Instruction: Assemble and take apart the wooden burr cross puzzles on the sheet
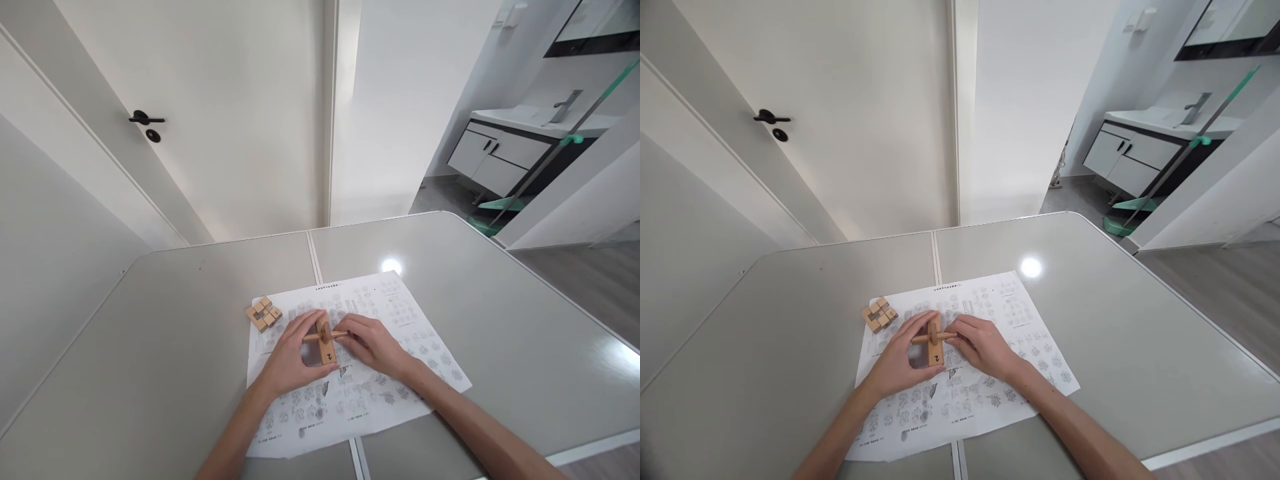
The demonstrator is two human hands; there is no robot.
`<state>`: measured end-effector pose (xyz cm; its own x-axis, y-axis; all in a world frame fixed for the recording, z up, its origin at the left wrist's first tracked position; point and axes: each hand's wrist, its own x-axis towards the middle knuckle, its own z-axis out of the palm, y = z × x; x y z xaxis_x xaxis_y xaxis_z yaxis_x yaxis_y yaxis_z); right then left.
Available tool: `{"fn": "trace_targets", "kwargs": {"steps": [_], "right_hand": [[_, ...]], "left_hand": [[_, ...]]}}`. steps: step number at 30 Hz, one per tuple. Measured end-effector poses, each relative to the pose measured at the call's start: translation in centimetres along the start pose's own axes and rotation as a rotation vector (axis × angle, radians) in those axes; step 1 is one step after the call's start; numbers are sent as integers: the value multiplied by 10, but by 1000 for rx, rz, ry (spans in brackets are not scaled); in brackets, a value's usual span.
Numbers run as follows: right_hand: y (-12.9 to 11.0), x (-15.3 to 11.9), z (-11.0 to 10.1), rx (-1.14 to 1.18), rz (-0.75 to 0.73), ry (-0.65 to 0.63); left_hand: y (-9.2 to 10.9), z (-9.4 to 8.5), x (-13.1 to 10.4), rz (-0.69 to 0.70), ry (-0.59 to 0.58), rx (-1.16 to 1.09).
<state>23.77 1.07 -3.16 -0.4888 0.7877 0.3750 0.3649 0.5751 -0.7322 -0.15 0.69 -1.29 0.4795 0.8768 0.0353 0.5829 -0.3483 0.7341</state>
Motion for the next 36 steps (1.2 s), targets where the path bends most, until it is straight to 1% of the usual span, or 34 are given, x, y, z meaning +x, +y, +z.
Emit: {"fn": "trace_targets", "kwargs": {"steps": [4,13,21,26,28,31,34,36], "right_hand": [[3,0,1,-4,1,0],[8,-2,6,-44,0,2],[7,-2,7,-30,33,12],[8,-2,11,-61,0,24],[6,-1,8,-21,26,1],[-1,2,-3,145,96,-29],[-9,4,-15,275,196,33],[-12,4,-18,307,230,49]], "left_hand": [[0,-1,2,-7,-18,21],[0,-2,3,42,9,81],[2,-2,3,35,21,47],[7,2,-2,62,46,-51],[9,3,-3,82,61,-75],[9,6,-5,97,104,-38],[4,9,-6,119,161,52],[2,12,-6,177,191,126]]}}
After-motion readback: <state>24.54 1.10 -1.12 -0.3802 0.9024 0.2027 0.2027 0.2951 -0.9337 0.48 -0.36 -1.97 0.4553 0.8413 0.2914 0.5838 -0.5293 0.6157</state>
